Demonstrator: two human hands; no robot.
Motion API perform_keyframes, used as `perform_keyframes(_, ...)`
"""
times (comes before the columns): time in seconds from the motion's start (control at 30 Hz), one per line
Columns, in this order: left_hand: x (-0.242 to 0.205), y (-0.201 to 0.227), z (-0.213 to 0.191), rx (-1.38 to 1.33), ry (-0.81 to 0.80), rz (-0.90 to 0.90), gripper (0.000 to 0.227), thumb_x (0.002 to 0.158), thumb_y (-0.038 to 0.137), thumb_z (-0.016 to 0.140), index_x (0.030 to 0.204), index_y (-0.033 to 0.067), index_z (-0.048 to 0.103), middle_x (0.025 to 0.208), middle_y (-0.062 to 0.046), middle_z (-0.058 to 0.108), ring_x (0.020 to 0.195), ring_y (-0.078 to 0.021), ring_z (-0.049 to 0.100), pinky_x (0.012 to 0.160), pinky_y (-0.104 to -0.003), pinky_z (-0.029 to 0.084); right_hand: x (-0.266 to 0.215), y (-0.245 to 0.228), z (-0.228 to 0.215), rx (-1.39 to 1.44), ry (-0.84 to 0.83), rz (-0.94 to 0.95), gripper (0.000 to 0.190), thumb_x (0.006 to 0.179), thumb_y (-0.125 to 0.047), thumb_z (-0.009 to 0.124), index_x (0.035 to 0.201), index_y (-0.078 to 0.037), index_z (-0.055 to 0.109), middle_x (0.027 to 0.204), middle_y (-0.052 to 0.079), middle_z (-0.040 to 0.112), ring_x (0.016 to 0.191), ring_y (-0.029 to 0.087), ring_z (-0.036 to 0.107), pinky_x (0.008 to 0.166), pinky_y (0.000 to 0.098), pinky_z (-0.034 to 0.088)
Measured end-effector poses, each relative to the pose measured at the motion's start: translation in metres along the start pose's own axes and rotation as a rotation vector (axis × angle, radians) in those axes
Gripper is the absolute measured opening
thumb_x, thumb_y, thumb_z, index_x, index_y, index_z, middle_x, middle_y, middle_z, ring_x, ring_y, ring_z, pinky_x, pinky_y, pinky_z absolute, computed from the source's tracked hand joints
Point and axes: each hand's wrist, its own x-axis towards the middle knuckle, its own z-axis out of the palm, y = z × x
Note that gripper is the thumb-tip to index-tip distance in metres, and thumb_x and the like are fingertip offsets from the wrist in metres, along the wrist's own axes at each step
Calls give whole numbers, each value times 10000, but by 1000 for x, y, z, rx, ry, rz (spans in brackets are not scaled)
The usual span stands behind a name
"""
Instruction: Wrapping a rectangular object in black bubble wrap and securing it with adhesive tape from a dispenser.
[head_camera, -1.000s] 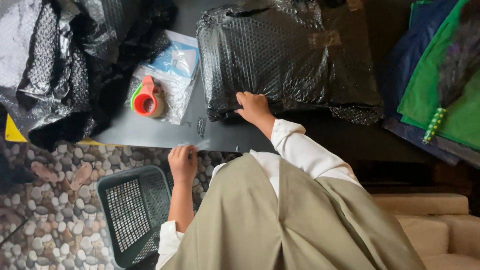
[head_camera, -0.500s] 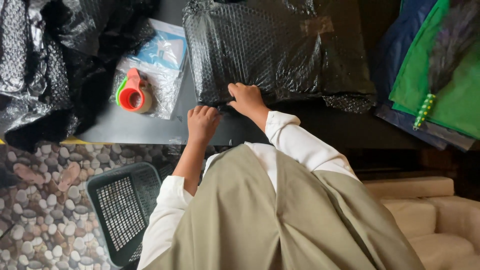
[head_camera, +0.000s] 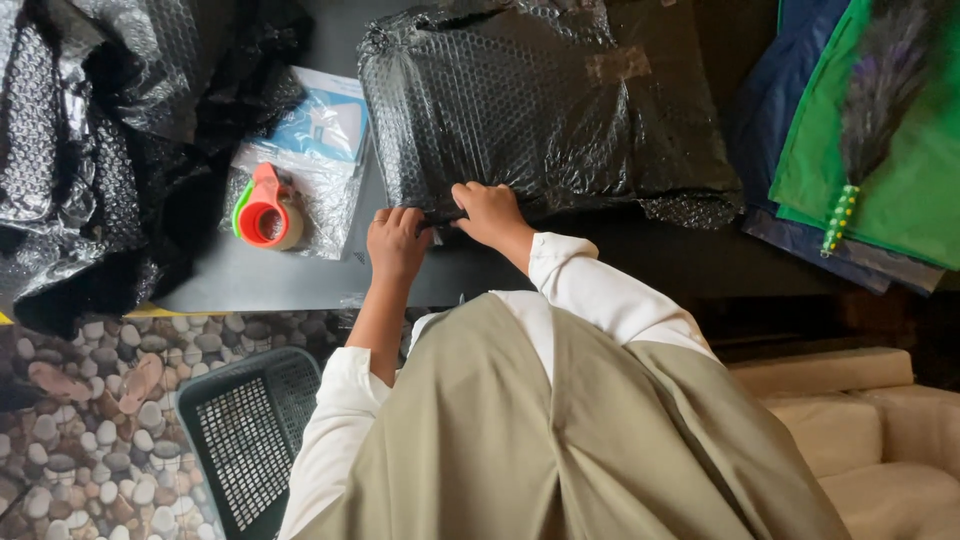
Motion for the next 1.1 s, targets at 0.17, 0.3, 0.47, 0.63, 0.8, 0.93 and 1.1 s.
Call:
perform_keyframes(0.17,7,-2,0,-85,-60,-33,425,655,276,897,976,209,628,865,22,617,951,-261,637,750,-390,550,-8,-16,-4,-56,124,-11,545,684,-601,779,914,-209,478,807,39,568,720,321,707,697,479,505)
perform_keyframes(0.3,8,-4,2,-85,-64,-24,456,612,271,907,964,203,625,848,4,622,929,-279,646,722,-400,568,-12,-34,-4,-167,173,58,750,572,-729,766,1000,-173,500,846,55,546,719,328,674,701,519,485)
perform_keyframes(0.47,17,-5,-16,-135,-108,-14,409,649,255,908,956,206,641,840,14,637,914,-275,664,711,-380,577,-4,-24,22,-210,168,81,719,627,-648,824,1042,-153,508,878,45,544,754,312,666,706,503,470)
perform_keyframes(0.63,29,-7,-27,-275,-176,-62,218,794,262,857,917,210,686,801,43,661,859,-242,682,696,-338,576,-3,-24,18,-196,59,117,653,706,-551,854,1081,-156,494,920,28,541,795,286,659,740,480,454)
perform_keyframes(0.8,41,6,-55,-403,-48,-476,703,589,279,1010,996,143,454,949,-59,525,853,-336,629,697,-462,558,-3,-24,21,-197,67,127,607,738,-505,865,1093,-161,513,928,14,566,814,259,673,758,475,459)
perform_keyframes(0.93,34,-17,-28,-499,-125,-416,681,643,385,987,955,118,444,897,-67,483,815,-326,613,712,-429,526,-4,-21,17,-194,158,64,664,652,-564,878,1041,-163,518,867,23,546,743,277,668,711,477,461)
perform_keyframes(1.1,37,-15,-31,-546,-176,-386,656,717,441,952,976,96,458,901,-93,479,806,-334,606,704,-443,513,-5,-26,10,-187,238,60,629,698,-654,787,1001,-157,550,837,24,568,724,277,683,706,484,486)
